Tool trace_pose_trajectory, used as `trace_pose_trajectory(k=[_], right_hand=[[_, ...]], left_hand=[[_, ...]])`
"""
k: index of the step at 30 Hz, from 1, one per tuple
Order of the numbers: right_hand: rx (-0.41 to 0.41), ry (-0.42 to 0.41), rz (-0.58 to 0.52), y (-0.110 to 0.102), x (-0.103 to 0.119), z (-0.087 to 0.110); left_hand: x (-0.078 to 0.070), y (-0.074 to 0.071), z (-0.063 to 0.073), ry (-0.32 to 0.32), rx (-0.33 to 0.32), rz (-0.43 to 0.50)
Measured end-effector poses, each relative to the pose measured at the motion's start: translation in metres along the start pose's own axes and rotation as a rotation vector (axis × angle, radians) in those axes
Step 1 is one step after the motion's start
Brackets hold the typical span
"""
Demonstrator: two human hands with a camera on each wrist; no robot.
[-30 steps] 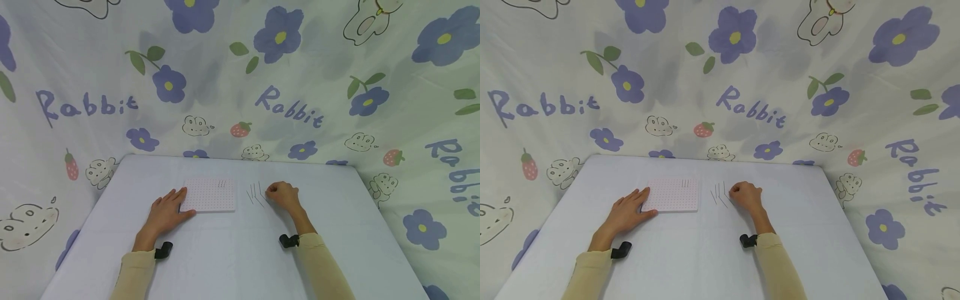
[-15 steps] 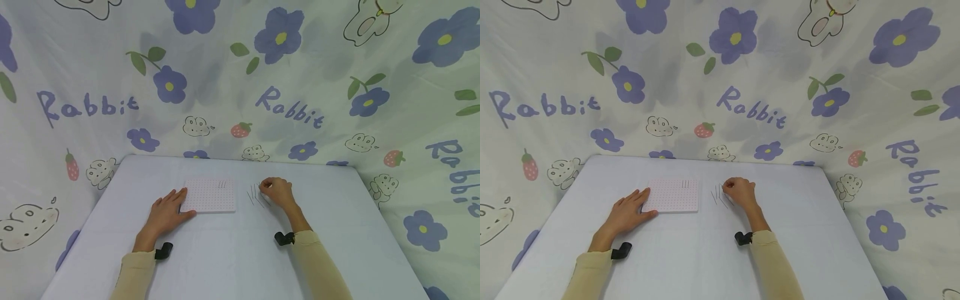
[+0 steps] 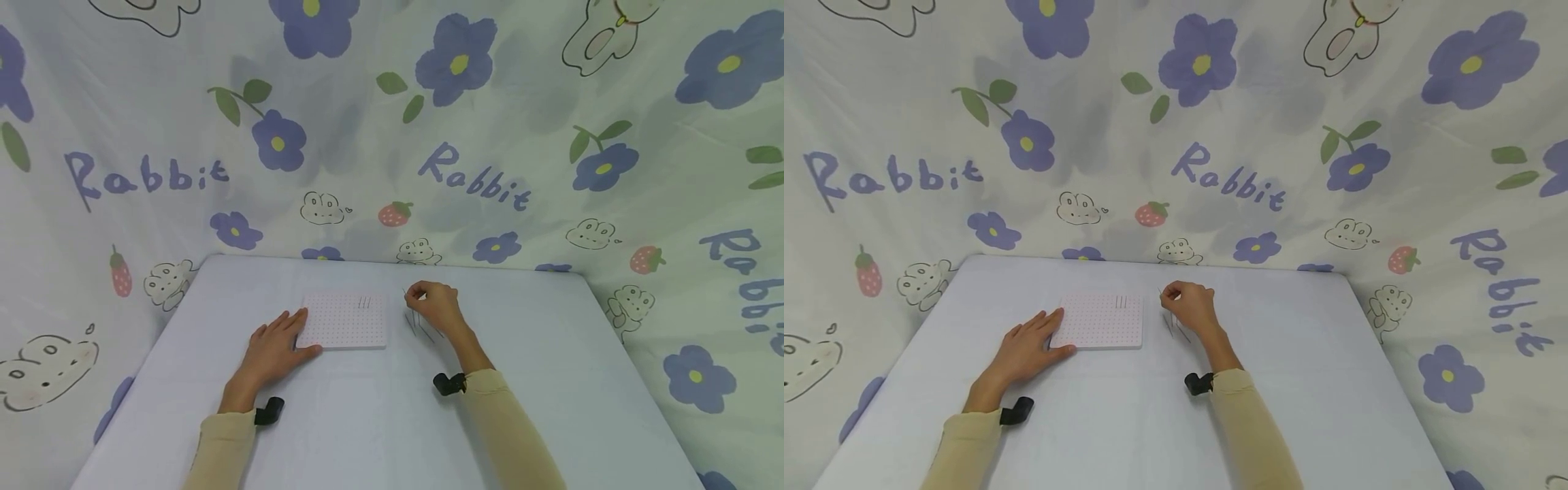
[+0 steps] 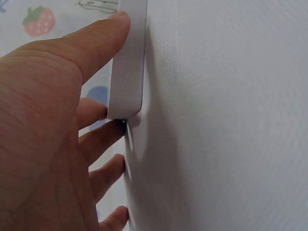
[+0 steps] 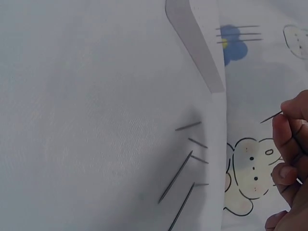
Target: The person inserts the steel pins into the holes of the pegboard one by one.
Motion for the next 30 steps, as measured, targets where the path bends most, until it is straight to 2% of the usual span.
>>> trace_pose_trajectory(k=[8,22,30], right_hand=[[0.008,-0.022,-0.004,0.006,0.015,-0.005],[-0.009,-0.075,0.011,0.017,0.037,-0.008],[0.005,-0.098,0.06,0.028,0.047,-0.011]], left_hand=[[-0.004,-0.002,0.001,0.005,-0.003,-0.001],[0.002,0.001,-0.001,0.001,-0.002,-0.021],[0.001,0.0,-0.001,0.002,-0.004,-0.011]])
Point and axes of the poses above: each hand's wrist, its own z-axis away from the middle knuckle, its own y-axis out of the palm, x = y × z, the point moved 9 cm from there along -z, towards the middle knuckle, and after that the axes turned 11 degrees about z, right-handed, at the moved point
